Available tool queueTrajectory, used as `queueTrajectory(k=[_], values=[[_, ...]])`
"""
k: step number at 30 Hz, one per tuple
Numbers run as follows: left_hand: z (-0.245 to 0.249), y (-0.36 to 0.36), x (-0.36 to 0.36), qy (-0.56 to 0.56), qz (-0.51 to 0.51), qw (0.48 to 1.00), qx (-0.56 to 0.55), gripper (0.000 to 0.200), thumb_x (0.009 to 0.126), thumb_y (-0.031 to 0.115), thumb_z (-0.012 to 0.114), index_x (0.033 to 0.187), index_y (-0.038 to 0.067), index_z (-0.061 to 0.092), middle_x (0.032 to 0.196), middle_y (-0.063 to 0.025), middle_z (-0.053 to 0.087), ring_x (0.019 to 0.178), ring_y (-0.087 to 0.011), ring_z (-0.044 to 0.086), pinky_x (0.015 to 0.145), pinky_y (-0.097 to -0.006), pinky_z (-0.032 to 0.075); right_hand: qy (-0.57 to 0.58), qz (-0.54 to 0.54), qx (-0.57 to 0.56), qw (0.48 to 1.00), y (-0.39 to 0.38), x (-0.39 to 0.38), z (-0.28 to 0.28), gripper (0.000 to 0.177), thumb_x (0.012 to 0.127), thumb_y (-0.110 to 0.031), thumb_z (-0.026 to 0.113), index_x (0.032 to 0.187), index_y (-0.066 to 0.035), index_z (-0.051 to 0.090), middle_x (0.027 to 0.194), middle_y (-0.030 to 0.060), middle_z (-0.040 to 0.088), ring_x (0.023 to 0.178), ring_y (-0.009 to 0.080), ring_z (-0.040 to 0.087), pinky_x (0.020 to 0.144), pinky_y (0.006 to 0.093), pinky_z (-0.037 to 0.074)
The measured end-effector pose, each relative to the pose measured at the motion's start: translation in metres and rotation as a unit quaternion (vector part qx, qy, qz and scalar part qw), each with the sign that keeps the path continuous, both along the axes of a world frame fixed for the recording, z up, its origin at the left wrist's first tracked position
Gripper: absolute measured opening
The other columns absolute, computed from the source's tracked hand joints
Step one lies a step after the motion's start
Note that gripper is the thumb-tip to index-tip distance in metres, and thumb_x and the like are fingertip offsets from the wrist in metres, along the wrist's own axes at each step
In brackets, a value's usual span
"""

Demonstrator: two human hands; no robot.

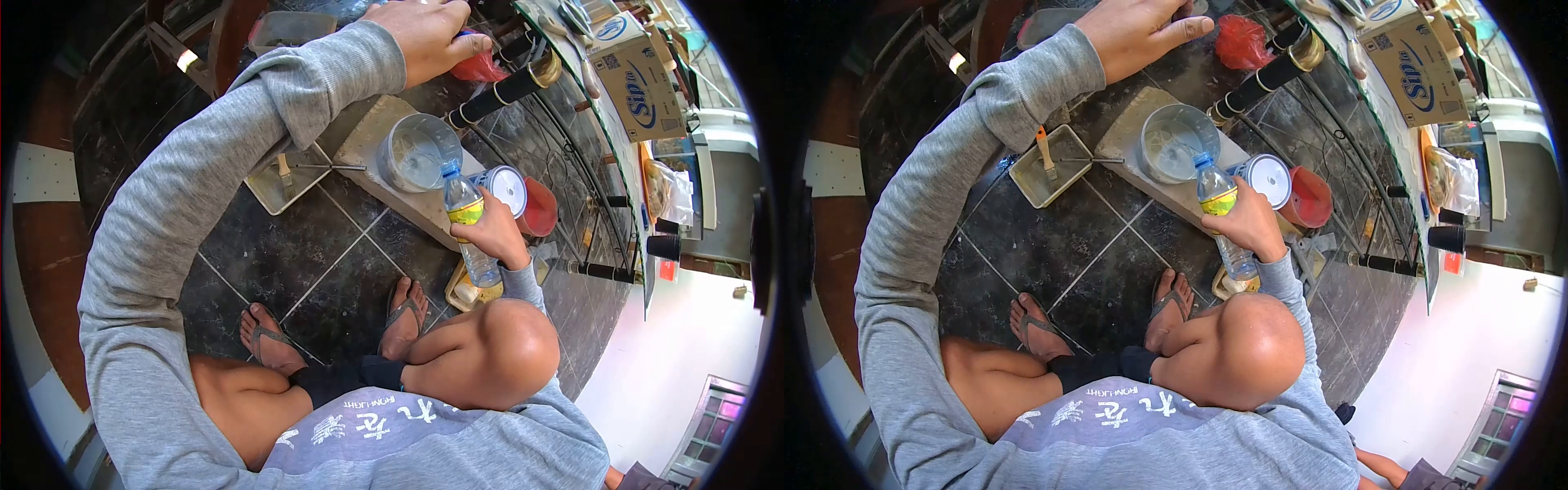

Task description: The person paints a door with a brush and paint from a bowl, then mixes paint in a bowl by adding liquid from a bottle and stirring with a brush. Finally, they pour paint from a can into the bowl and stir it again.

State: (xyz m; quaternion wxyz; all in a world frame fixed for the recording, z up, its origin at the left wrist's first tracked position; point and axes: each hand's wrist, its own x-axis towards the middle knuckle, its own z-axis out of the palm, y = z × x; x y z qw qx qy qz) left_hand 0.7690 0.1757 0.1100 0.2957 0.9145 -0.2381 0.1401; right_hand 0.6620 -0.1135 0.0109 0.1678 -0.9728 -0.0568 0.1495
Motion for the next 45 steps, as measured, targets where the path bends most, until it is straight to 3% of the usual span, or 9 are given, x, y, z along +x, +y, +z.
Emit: queueTrajectory(k=[8,13,28,34,36,38,39,41,45], values=[[-0.052,-0.018,0.008,-0.027,-0.078,0.993,-0.082,0.044,0.093,0.049,0.064,0.094,0.005,0.064,0.090,-0.0181,0.063,0.086,-0.0326,0.064,0.076,-0.0408,0.051,-0.028,-0.001,0.063,0.998,-0.005,0.000,-0.007,0.084,0.058,-0.037,0.077,0.125,0.007,0.055,0.095,0.0298,0.069,0.090,0.0423,0.070,0.082,0.0430,0.055],[-0.068,-0.040,-0.005,0.163,-0.141,0.973,-0.078,0.041,0.083,0.042,0.077,0.106,0.009,0.073,0.094,-0.0129,0.060,0.090,-0.0270,0.062,0.080,-0.0364,0.051,-0.101,-0.022,0.164,0.981,0.005,-0.009,-0.008,0.078,0.060,-0.027,0.080,0.126,0.003,0.053,0.101,0.0237,0.070,0.095,0.0335,0.071,0.085,0.0396,0.054],[-0.038,-0.079,-0.015,0.104,-0.284,0.953,0.028,0.030,0.077,0.023,0.083,0.106,0.015,0.078,0.110,-0.0048,0.073,0.102,-0.0257,0.060,0.095,-0.0396,0.048,-0.159,-0.064,0.287,0.943,0.001,-0.024,-0.005,0.077,0.058,-0.019,0.082,0.126,0.000,0.054,0.100,0.0177,0.070,0.095,0.0254,0.071,0.086,0.0362,0.054],[-0.037,-0.093,-0.029,-0.015,-0.410,0.912,0.026,0.067,0.076,0.008,0.079,0.139,0.018,0.058,0.146,-0.0052,0.053,0.132,-0.0285,0.050,0.109,-0.0405,0.042,-0.194,-0.144,0.330,0.913,-0.007,-0.066,-0.015,0.074,0.061,-0.014,0.086,0.127,-0.001,0.053,0.111,0.0141,0.065,0.103,0.0224,0.064,0.093,0.0353,0.050],[-0.025,-0.085,-0.017,0.040,-0.508,0.842,-0.178,0.076,0.081,0.008,0.074,0.150,0.020,0.044,0.156,-0.0051,0.039,0.141,-0.0253,0.041,0.115,-0.0423,0.036,-0.214,-0.208,0.426,0.854,-0.016,-0.083,-0.022,0.071,0.066,-0.010,0.086,0.127,-0.002,0.051,0.114,0.0123,0.063,0.105,0.0223,0.063,0.095,0.0367,0.049],[-0.016,-0.052,-0.013,0.058,-0.360,0.916,-0.165,0.064,0.085,0.020,0.076,0.144,0.014,0.052,0.139,-0.0071,0.057,0.121,-0.0189,0.058,0.095,-0.0337,0.046,-0.278,-0.228,0.453,0.816,-0.038,-0.094,-0.036,0.072,0.069,-0.008,0.084,0.131,-0.002,0.047,0.115,0.0110,0.062,0.106,0.0219,0.062,0.097,0.0372,0.048],[-0.026,-0.034,-0.003,0.029,-0.330,0.930,-0.160,0.048,0.083,0.025,0.080,0.126,0.012,0.066,0.108,-0.0025,0.068,0.092,-0.0147,0.063,0.076,-0.0285,0.047,-0.308,-0.238,0.431,0.814,-0.056,-0.101,-0.047,0.074,0.070,-0.007,0.084,0.133,-0.002,0.045,0.116,0.0109,0.061,0.107,0.0215,0.061,0.098,0.0370,0.048],[-0.063,0.005,-0.005,0.160,-0.213,0.962,-0.061,0.029,0.082,0.029,0.081,0.101,0.009,0.075,0.085,0.0006,0.065,0.075,-0.0125,0.057,0.067,-0.0273,0.046,-0.340,-0.362,0.362,0.789,-0.093,-0.122,-0.083,0.085,0.071,-0.009,0.084,0.141,-0.002,0.037,0.125,0.0130,0.057,0.115,0.0224,0.057,0.102,0.0389,0.045],[-0.153,0.043,-0.038,0.163,-0.053,0.974,0.149,0.033,0.074,0.039,0.083,0.093,0.013,0.077,0.082,-0.0099,0.059,0.092,-0.0292,0.054,0.083,-0.0398,0.045,-0.402,-0.508,0.243,0.722,-0.153,-0.155,-0.145,0.087,0.075,-0.014,0.084,0.144,0.000,0.033,0.132,0.0169,0.052,0.119,0.0243,0.054,0.104,0.0379,0.043]])
